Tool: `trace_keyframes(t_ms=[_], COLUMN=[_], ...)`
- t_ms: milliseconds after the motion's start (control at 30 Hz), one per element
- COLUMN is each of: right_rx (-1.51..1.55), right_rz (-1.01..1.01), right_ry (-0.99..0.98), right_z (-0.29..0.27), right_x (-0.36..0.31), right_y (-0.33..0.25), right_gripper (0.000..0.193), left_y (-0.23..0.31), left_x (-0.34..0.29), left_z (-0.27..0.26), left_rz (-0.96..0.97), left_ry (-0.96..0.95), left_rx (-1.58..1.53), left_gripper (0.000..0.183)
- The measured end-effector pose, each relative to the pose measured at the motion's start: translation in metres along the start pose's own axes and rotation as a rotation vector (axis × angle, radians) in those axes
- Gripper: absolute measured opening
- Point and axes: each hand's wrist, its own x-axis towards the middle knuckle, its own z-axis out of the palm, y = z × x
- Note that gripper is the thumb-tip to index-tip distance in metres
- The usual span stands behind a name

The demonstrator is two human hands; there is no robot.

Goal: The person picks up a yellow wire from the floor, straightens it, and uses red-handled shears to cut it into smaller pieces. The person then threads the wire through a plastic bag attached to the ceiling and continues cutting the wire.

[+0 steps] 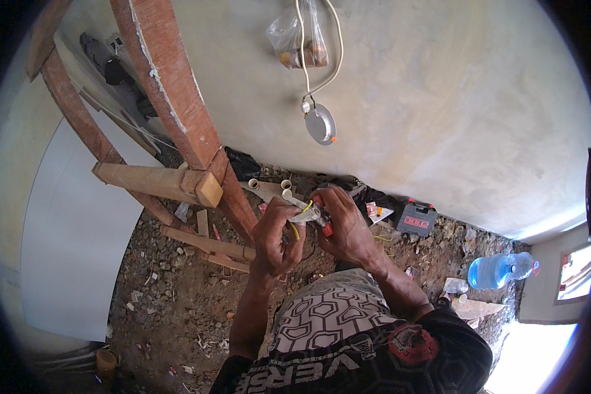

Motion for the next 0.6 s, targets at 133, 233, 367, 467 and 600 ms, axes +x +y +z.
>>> trace_keyframes(t_ms=[133, 233, 367, 467, 600], right_rx=[0.032, 0.061, 0.074, 0.096, 0.113], right_rz=[0.0, -0.023, 0.026, 0.032, -0.012], right_ry=[-0.004, 0.002, -0.039, -0.049, -0.018], right_z=[-0.001, -0.001, -0.002, 0.0, 0.001], right_x=[0.001, 0.001, 0.0, 0.0, 0.004], right_y=[0.001, 0.003, 0.004, 0.011, 0.011], right_gripper=[0.051, 0.051, 0.052, 0.055, 0.049], left_y=[-0.002, 0.001, -0.003, -0.006, -0.002], left_x=[0.002, 0.001, -0.001, 0.006, 0.009], left_z=[0.001, 0.002, 0.004, 0.002, 0.001], left_rz=[0.041, -0.014, -0.031, 0.0, 0.056], left_ry=[0.0, -0.007, -0.003, -0.02, -0.011], left_rx=[-0.015, -0.026, -0.078, -0.028, 0.077], left_gripper=[0.016, 0.016, 0.016, 0.017, 0.016])
